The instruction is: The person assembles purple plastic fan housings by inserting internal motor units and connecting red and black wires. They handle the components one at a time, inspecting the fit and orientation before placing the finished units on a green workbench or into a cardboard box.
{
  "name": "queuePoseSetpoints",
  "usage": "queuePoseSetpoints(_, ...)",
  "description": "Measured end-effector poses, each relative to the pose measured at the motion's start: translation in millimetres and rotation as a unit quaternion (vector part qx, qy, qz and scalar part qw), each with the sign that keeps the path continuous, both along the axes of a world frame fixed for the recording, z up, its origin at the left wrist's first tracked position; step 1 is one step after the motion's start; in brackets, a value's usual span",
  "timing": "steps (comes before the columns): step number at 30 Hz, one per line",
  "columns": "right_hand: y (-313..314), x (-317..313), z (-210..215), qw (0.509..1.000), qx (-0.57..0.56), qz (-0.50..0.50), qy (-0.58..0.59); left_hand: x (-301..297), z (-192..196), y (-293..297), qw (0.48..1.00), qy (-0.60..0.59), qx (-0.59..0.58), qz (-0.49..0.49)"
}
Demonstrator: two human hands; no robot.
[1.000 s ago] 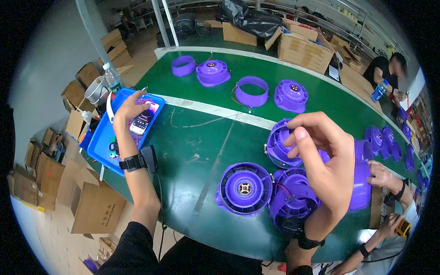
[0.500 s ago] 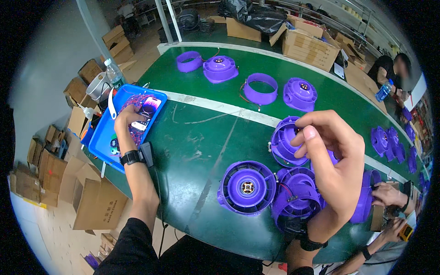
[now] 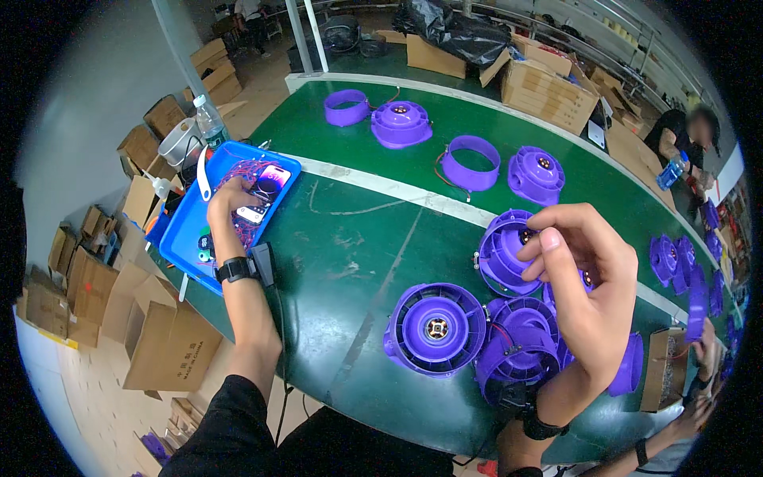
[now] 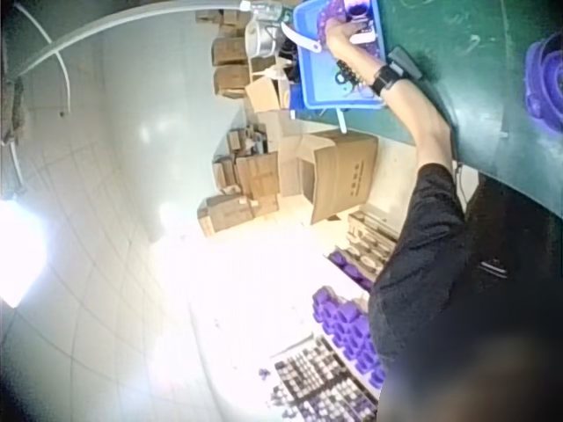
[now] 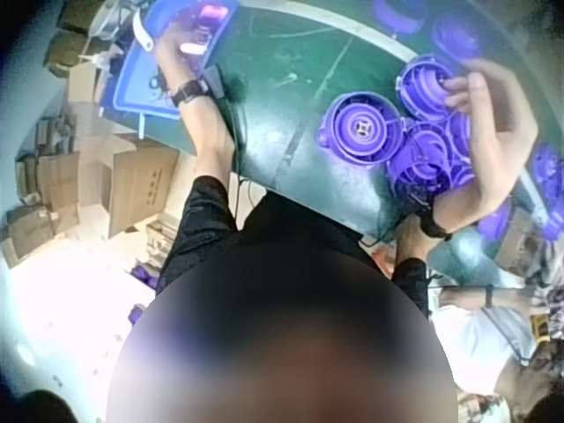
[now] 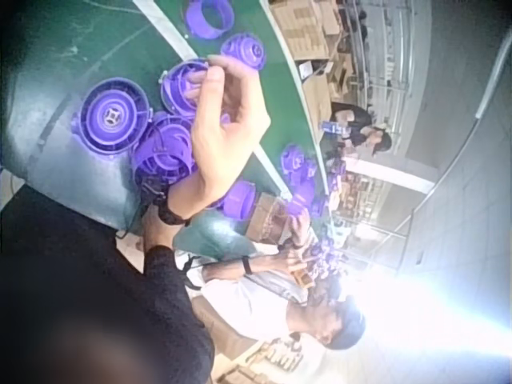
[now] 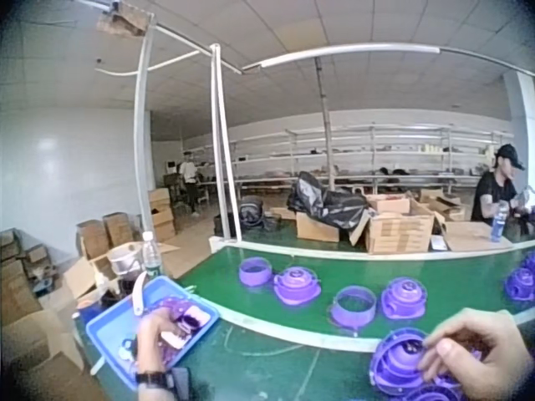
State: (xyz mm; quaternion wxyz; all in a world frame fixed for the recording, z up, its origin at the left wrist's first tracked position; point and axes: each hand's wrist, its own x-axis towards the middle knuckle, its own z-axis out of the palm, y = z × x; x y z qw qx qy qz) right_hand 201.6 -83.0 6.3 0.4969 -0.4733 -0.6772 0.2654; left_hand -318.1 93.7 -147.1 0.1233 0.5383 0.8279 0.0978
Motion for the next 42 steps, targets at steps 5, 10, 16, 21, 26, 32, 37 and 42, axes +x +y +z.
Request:
queuePoseSetpoints(5,-0.5,1.0,-0.3,1.000,-0.005,-0.005,0.000,-0.6,-1.1,6.2,0.998,-0.054,0.019,0.023)
queuePoseSetpoints(10,-0.4,2.1,-0.2,1.000,-0.001,0.000,0.006,5.0,12.3,10.4,0.988,-0.052,0.131,-0.057)
queuePoseSetpoints(16,0.6,0.8,0.4,1.000,-0.002,0.011,0.009,117.0,78.9,-3.9,0.884,-0.165,0.284,-0.333)
queuePoseSetpoints(21,-0.3,5.5,-1.5,1.000,-0.005,-0.008,-0.005,255.8,97.1,-43.8,0.803,-0.255,0.016,-0.538)
queuePoseSetpoints(26,-0.1,0.3,1.9,1.000,0.000,0.006,-0.008,318.1,70.2,-90.5,0.750,-0.086,-0.048,-0.654)
queuePoseSetpoints(32,-0.1,-1.3,0.6,1.000,-0.004,0.000,-0.009,306.2,45.0,-69.1,0.815,-0.018,-0.082,-0.573)
queuePoseSetpoints(37,-0.3,2.0,0.3,1.000,-0.002,-0.008,-0.010,268.7,69.0,-50.5,0.839,-0.027,-0.043,-0.542)
queuePoseSetpoints(42,0.3,0.7,0.1,1.000,-0.004,-0.004,-0.011,237.6,92.9,-50.7,0.855,-0.052,-0.020,-0.516)
